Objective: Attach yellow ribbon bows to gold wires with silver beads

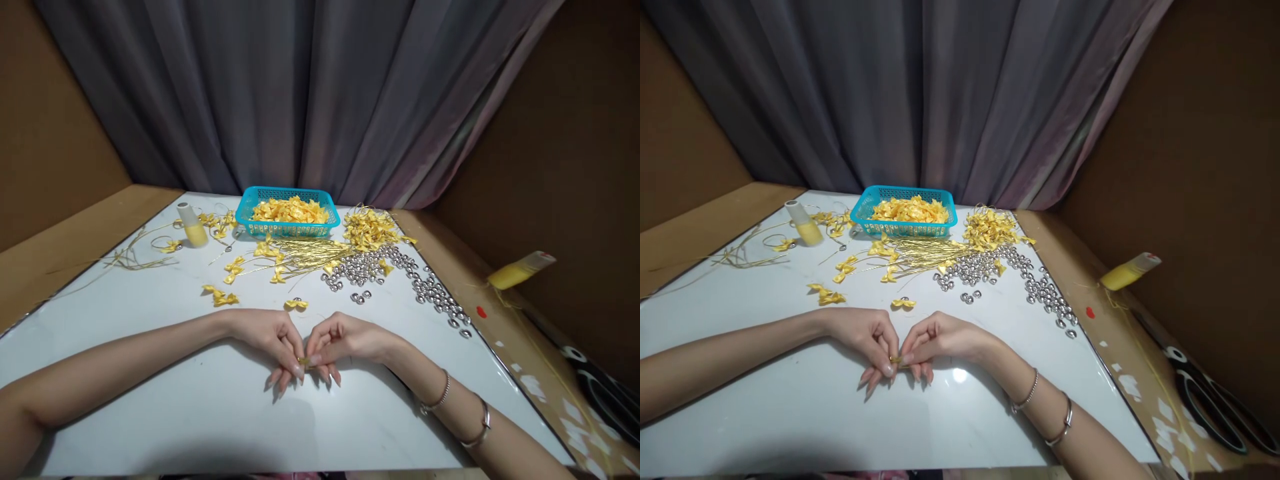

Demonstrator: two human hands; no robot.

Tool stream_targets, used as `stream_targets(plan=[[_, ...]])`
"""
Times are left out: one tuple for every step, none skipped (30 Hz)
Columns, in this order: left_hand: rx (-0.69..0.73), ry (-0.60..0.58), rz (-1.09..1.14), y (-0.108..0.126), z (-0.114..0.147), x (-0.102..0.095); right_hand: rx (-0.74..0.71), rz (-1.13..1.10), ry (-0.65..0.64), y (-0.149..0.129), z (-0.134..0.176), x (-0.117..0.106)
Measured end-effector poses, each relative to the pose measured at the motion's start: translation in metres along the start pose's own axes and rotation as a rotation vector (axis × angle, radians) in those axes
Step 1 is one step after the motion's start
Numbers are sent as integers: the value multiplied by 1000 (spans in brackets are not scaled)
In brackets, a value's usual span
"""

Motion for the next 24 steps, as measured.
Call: stream_targets(plan=[[0, 2, 1, 0, 0, 0, 8, 7, 0, 1, 0, 0], [-3, 1, 3, 0, 0, 1, 15, 12, 0, 1, 0, 0], [-8, -3, 8, 0, 1, 1, 21, 14, 2, 2, 0, -1], [-13, -5, 13, 0, 1, 2, 24, 14, 7, 2, 0, -1], [-18, -7, 17, 0, 1, 2, 27, 12, 13, 2, 0, -2], [-19, -11, 21, 0, 1, 2, 29, 8, 18, 3, 0, -2], [-18, -18, 25, 0, 1, 3, 30, 4, 20, 3, 0, -2], [-11, -25, 28, 1, 1, 3, 32, 3, 20, 3, 1, -2], [-4, -30, 31, 1, 1, 3, 33, 3, 19, 3, 1, -2], [1, -34, 32, 1, 0, 3, 34, 5, 17, 3, 1, -2], [4, -35, 33, 1, 0, 3, 36, 10, 15, 4, 1, -2], [5, -32, 35, 1, 0, 3, 37, 15, 15, 4, 1, -2], [1, -29, 35, 1, 0, 3, 37, 20, 14, 4, 1, -2], [-3, -25, 36, 1, 0, 3, 37, 23, 11, 4, 1, -2], [-9, -24, 36, 0, 0, 3, 35, 26, 6, 4, 2, -1], [-16, -23, 35, 0, 0, 4, 34, 28, 0, 4, 2, -1], [-22, -23, 32, 0, 0, 5, 31, 28, -4, 4, 1, 0], [-32, -23, 27, 0, 0, 6, 30, 27, -6, 4, 1, 1], [-42, -22, 21, -1, 0, 6, 31, 26, -6, 4, 1, 1], [-50, -21, 14, -2, 0, 6, 30, 24, -4, 4, 1, 2], [-55, -18, 9, -2, 0, 7, 29, 22, -1, 4, 1, 2], [-55, -15, 3, -2, 0, 6, 28, 19, -1, 4, 1, 3], [-51, -12, -2, -2, 0, 6, 28, 19, -1, 4, 0, 3], [-44, -8, -6, -1, 0, 6, 28, 21, -1, 4, 0, 3]])
Point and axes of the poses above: each hand's wrist, its own z-axis away from the middle knuckle, its own x-axis out of the palm, y = z × x, the point moved 8 cm from there along -z, towards the middle knuckle, and after that the axes turned 9 degrees about -z, right-handed, at the moved point
